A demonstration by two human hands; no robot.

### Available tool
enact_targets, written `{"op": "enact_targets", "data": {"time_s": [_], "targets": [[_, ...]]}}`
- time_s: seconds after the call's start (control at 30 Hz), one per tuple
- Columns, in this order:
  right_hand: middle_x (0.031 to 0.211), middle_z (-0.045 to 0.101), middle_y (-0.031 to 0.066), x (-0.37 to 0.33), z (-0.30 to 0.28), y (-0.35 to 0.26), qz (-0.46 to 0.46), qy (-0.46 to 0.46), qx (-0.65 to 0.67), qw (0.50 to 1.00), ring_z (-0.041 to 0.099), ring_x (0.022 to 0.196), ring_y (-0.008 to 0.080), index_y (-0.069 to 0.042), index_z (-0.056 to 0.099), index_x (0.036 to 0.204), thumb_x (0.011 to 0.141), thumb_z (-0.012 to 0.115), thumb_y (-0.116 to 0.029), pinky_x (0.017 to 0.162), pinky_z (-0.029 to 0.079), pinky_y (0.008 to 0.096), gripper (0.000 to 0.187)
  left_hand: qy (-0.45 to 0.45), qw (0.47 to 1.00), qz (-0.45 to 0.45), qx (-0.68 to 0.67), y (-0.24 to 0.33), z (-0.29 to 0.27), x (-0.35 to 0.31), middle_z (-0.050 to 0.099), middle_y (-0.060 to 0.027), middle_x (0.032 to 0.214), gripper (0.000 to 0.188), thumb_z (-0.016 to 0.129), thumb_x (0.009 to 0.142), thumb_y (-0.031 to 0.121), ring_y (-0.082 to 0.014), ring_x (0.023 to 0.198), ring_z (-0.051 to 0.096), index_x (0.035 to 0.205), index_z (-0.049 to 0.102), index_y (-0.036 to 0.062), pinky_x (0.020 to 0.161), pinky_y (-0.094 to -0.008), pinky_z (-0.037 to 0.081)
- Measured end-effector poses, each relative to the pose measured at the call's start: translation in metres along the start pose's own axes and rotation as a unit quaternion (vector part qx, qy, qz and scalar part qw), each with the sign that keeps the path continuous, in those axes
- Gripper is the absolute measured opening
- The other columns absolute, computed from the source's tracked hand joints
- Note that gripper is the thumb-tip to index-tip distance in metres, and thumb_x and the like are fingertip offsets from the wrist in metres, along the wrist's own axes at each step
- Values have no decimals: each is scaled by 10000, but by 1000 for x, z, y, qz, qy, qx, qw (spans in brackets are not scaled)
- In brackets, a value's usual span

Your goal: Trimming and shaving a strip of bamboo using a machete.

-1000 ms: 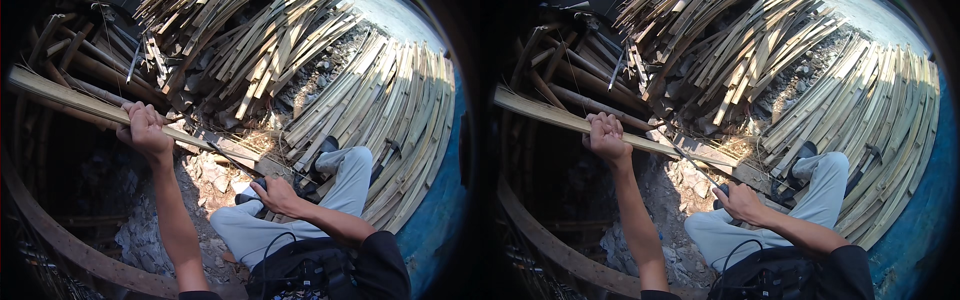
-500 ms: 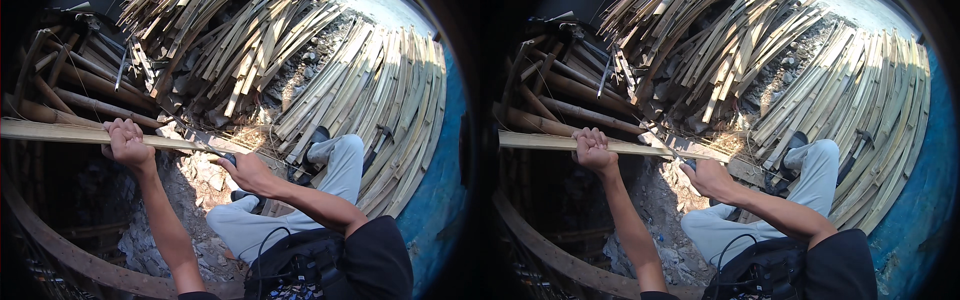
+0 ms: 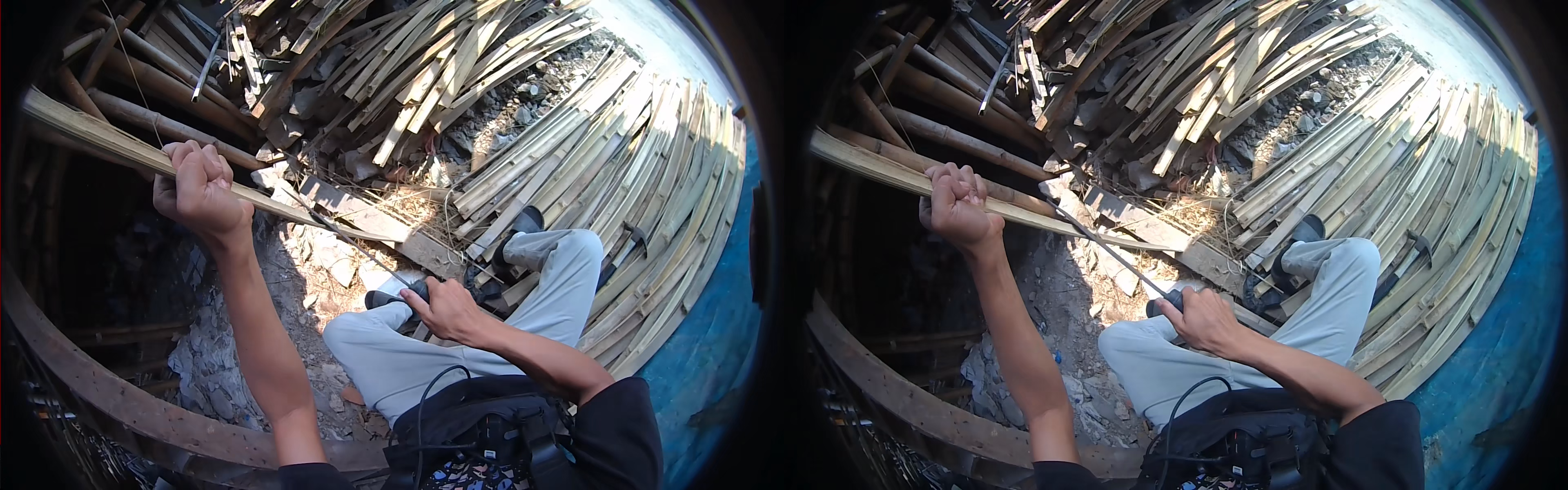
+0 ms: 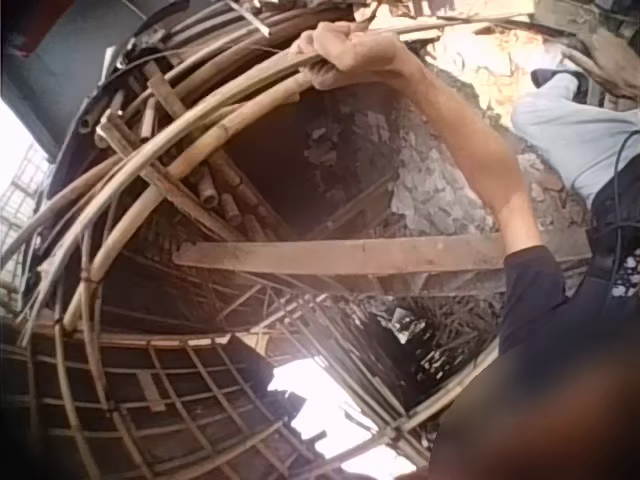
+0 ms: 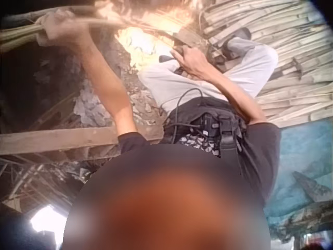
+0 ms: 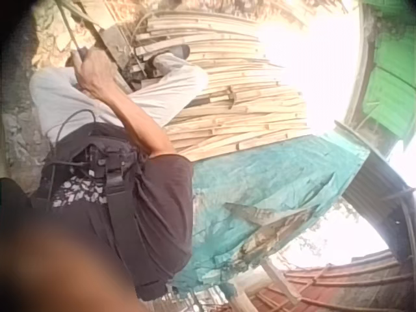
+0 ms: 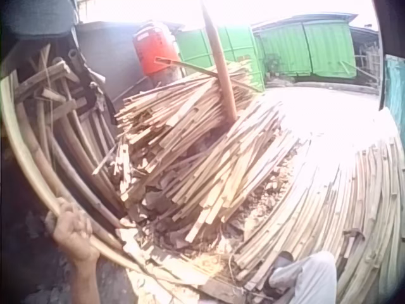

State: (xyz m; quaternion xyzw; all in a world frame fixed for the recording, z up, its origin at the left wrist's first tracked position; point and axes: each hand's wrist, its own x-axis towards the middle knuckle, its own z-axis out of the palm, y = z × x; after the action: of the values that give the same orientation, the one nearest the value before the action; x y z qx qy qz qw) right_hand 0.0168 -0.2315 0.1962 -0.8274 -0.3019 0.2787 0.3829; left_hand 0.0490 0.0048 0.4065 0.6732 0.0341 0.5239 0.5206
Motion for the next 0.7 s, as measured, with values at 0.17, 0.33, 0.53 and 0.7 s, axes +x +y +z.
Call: {"op": "enact_targets", "data": {"time_s": [0.17,0.33,0.53,0.7], "targets": [[625,581,288,5,-35,-45,17,-18,46,999,600,651,459,110,606,789,936,467,-505,653,477,504,648,48,999,-12,-21,-4,-14,12,242,17,505,202,381,716,-9,-69,388,198,585,298,121,368,-215,183],[604,577,249,4,-56,-52,-21,-5,82,996,598,615,420,90,617,840,939,481,-481,600,456,476,596,51,998,-23,-18,-5,-7,6,255,22,494,217,398,725,-7,-66,390,200,582,300,122,378,-210,190],[569,552,238,8,-21,-50,-98,144,183,968,581,569,422,77,578,776,948,467,-465,586,451,502,580,22,999,11,-29,-2,3,3,269,17,499,207,392,739,3,-69,388,212,583,313,115,374,-215,190],[816,631,316,36,31,71,97,-63,-15,993,619,843,483,94,649,823,933,469,-404,759,487,539,541,32,998,-25,-44,0,-7,-1,268,10,498,186,384,707,-11,-71,379,217,589,312,114,347,-203,204]]}}
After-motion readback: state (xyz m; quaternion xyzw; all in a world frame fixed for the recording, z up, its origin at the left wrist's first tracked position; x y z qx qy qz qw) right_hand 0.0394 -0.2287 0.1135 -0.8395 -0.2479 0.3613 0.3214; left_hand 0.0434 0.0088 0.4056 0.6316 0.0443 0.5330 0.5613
